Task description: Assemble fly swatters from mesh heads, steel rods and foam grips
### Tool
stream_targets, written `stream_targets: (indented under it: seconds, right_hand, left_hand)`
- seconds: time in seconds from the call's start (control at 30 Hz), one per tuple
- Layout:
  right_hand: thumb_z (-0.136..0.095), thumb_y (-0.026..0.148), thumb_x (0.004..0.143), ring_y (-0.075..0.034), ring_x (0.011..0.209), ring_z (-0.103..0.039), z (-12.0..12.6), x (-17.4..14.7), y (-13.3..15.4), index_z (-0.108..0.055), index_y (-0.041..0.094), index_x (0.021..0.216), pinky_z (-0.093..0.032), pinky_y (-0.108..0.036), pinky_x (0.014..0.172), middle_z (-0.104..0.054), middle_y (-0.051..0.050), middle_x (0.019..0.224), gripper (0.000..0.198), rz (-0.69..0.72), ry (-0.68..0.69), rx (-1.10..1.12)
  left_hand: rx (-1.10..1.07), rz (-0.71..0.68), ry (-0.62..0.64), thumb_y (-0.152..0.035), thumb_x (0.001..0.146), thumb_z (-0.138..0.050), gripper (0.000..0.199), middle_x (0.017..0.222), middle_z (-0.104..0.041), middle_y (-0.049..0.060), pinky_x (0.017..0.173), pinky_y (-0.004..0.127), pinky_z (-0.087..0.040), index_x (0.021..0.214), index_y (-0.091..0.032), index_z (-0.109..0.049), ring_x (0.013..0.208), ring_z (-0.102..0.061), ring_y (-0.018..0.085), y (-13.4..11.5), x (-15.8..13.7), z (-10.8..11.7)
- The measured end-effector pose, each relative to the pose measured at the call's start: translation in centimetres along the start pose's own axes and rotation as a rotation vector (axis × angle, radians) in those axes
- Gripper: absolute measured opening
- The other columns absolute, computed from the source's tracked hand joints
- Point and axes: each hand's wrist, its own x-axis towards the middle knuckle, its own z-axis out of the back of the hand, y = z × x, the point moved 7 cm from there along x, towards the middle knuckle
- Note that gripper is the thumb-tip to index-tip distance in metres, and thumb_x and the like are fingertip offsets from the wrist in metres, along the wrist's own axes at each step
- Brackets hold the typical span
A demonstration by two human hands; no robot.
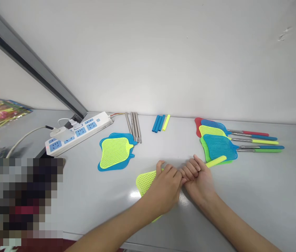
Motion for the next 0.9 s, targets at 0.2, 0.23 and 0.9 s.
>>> stream_targets:
  seconds: [0.2,0.23,0.9]
  right_hand:
    - [-0.048,0.028,0.074,-0.008,0.036,-0.005,0.3,-0.2,0.1,-0.017,0.018,0.048,-0.014,-0.025,0.034,-0.008,0.008,0.039,0.043,-0.007,-0.072,0.029]
    - [-0.048,0.028,0.075,-0.008,0.036,-0.005,0.3,-0.2,0.1,-0.016,0.018,0.048,-0.014,-0.025,0.033,-0.007,0.008,0.039,0.043,-0.009,-0.075,0.031]
    - [-0.046,0.027,0.074,-0.009,0.038,-0.002,-1.6,-1.5,2.3,-0.017,0.018,0.049,-0.01,-0.024,0.034,-0.003,0.007,0.041,0.04,-0.008,-0.119,-0.071]
  left_hand:
    - [-0.016,-0.017,0.015,-0.012,0.082,-0.03,0.02,0.068,-0.048,0.001,0.089,0.044,-0.02,0.069,-0.016,-0.046,0.073,-0.041,0.015,-0.7,-0.1,0.5]
    - [-0.032,-0.014,0.018,-0.012,0.082,-0.03,0.02,0.068,-0.048,0.001,0.089,0.044,-0.02,0.069,-0.016,-0.046,0.072,-0.041,0.015,-0.7,-0.1,0.5]
    - [-0.18,0.008,-0.035,-0.019,0.084,-0.03,0.023,0.067,-0.05,-0.001,0.086,0.039,-0.022,0.069,-0.017,-0.046,0.073,-0.042,0.013,-1.2,0.4,1.9]
